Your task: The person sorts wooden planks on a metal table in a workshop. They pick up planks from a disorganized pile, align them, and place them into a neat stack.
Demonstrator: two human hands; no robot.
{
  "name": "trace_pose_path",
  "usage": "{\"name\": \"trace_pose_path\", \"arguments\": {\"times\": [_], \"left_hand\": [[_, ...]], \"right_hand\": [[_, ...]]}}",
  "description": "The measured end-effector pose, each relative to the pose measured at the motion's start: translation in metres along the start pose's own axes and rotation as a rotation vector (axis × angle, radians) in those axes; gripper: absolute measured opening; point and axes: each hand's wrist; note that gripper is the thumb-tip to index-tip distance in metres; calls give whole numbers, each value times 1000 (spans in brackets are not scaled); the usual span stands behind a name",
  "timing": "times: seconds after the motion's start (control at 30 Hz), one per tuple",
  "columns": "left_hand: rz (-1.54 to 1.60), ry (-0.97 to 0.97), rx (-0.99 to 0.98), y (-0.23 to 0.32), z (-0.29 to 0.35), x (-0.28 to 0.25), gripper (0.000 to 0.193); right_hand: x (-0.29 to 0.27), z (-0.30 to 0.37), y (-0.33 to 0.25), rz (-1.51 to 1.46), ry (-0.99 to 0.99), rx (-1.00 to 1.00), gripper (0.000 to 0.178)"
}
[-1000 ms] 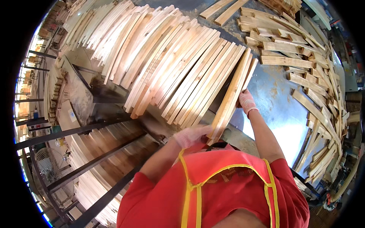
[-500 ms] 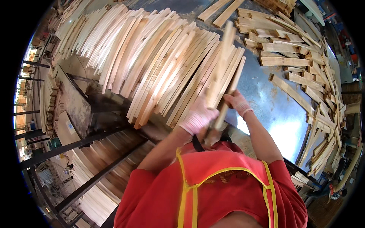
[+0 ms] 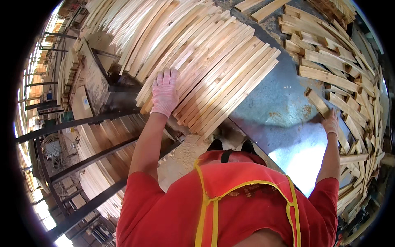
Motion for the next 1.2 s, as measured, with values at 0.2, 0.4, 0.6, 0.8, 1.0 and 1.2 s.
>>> {"name": "trace_pose_path", "arguments": {"times": [0.2, 0.4, 0.6, 0.8, 1.0, 1.2], "left_hand": [[271, 247, -194, 13, 59, 4, 81], [910, -73, -608, 32, 183, 49, 28], [2014, -540, -1003, 40, 158, 101, 31], [2379, -681, -924, 40, 145, 83, 30], [2225, -679, -398, -48, 123, 13, 60], [1653, -910, 214, -10, -33, -30, 60]], "right_hand": [[-46, -16, -38, -372, -260, -70, 77], [-64, 20, -164, -1622, -239, 234, 36], [24, 80, -316, -1405, -616, 203, 41], [25, 143, -393, -1477, -630, 282, 64], [28, 150, -386, -1121, -573, 225, 72], [42, 145, -389, -1113, -543, 155, 70]]}}
Point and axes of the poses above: each hand's wrist, its own z-axis away from the middle knuckle, its own x-axis out of the palm, y = z × x, and after that the axes turned 12 degrees about -z, right-handed
